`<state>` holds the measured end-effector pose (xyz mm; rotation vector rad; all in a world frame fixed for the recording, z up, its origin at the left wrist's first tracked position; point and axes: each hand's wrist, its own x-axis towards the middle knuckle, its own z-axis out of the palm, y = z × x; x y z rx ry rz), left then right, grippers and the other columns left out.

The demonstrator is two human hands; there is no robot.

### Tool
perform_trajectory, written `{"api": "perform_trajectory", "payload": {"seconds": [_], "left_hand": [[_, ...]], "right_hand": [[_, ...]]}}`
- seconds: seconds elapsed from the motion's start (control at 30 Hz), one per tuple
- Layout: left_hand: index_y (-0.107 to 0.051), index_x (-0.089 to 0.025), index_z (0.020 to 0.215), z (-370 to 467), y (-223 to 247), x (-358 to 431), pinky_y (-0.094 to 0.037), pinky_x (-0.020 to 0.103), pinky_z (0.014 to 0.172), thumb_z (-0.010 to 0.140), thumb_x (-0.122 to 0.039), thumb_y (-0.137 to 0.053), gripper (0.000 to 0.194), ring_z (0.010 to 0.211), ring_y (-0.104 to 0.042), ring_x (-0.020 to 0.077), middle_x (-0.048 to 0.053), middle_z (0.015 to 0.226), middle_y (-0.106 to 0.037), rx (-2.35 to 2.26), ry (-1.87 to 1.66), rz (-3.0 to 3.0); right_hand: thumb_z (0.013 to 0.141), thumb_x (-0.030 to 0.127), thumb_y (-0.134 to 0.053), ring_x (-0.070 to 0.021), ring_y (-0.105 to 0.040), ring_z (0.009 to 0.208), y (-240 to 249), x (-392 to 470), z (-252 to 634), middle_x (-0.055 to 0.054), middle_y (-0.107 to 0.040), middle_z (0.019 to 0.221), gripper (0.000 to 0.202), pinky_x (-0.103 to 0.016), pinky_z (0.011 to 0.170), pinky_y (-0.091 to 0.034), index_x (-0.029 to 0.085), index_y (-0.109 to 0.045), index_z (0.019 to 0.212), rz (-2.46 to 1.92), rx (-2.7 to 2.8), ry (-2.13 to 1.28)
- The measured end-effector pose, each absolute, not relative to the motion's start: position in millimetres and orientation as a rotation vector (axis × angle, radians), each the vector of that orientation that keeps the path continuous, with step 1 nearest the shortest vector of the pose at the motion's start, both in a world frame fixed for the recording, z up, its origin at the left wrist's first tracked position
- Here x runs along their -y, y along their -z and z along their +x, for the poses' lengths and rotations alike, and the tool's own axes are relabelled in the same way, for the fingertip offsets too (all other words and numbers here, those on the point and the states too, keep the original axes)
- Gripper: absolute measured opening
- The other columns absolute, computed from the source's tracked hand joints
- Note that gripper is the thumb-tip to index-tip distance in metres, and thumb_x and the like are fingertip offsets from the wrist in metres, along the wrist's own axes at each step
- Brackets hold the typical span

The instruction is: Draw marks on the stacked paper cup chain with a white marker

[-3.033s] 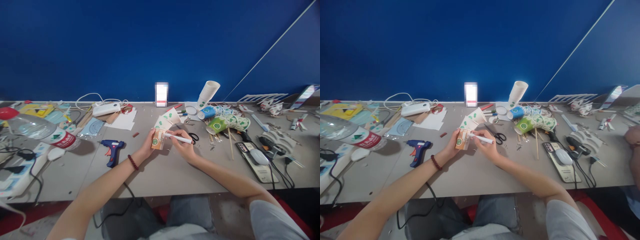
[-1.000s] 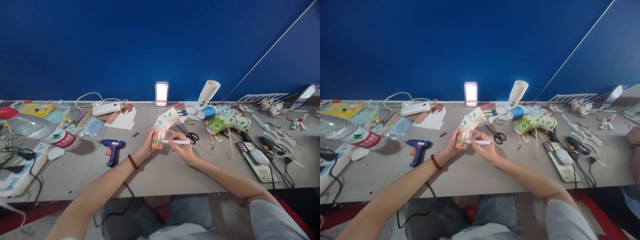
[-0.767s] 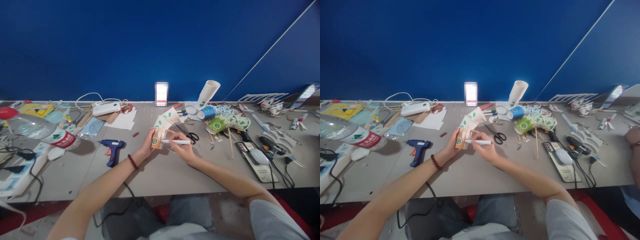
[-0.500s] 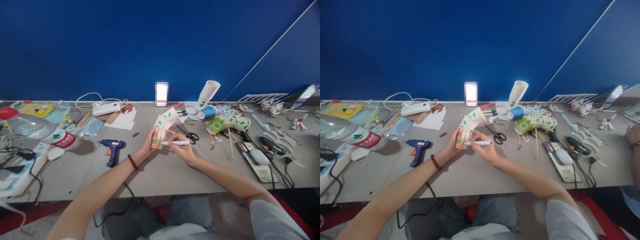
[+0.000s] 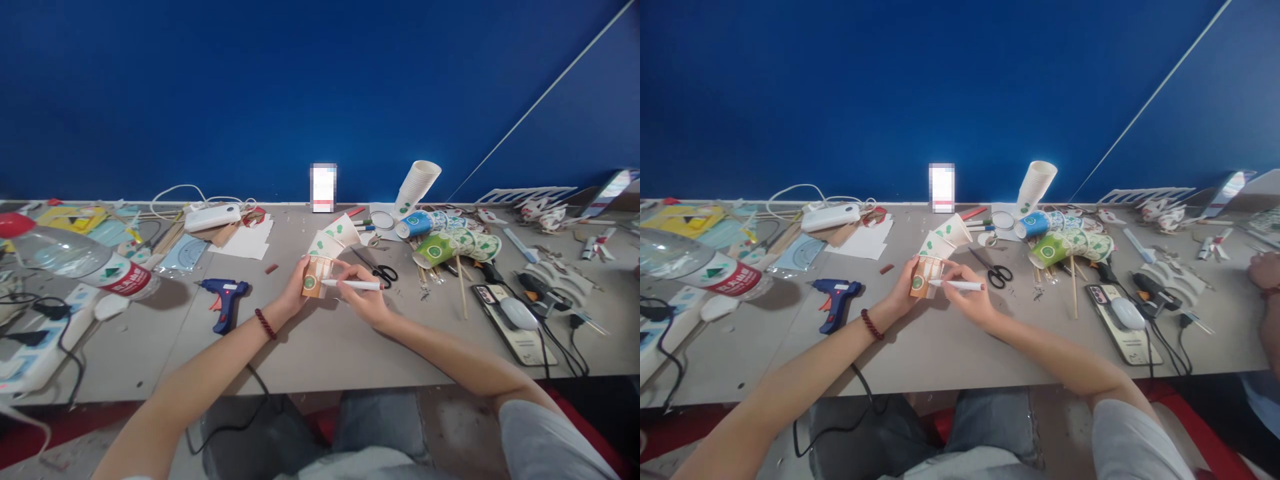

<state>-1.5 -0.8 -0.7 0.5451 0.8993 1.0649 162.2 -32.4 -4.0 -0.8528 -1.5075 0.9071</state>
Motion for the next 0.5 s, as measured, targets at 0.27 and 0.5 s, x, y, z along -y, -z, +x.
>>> {"api": "perform_trajectory", "payload": {"seconds": [0.27,0.5], "left_hand": [[-0.068,-0.016,0.088,-1.0,1.3,0.7,-0.047,0.027,0.062,0.085,-0.05,-0.06,0.036,0.067,-0.064,0.0163,0.003,0.079,-0.071,-0.906,-1.073,0.527],[-0.069,-0.016,0.086,-0.8,1.7,0.8,-0.047,0.027,0.064,0.083,-0.05,-0.064,0.034,0.067,-0.063,0.0154,0.003,0.078,-0.071,-0.859,-1.086,0.553]], "right_hand": [[0.09,0.031,-0.065,-0.0304,-0.066,0.122,3.9,32.1,162.4,-0.003,-0.073,0.08,0.008,-0.043,0.092,-0.056,0.025,-0.061,0.086,-0.893,1.505,-0.874],[0.092,0.031,-0.064,-0.0295,-0.071,0.114,3.9,29.2,162.8,-0.005,-0.074,0.087,0.007,-0.042,0.089,-0.057,0.025,-0.06,0.092,-0.936,1.497,-0.783]]}}
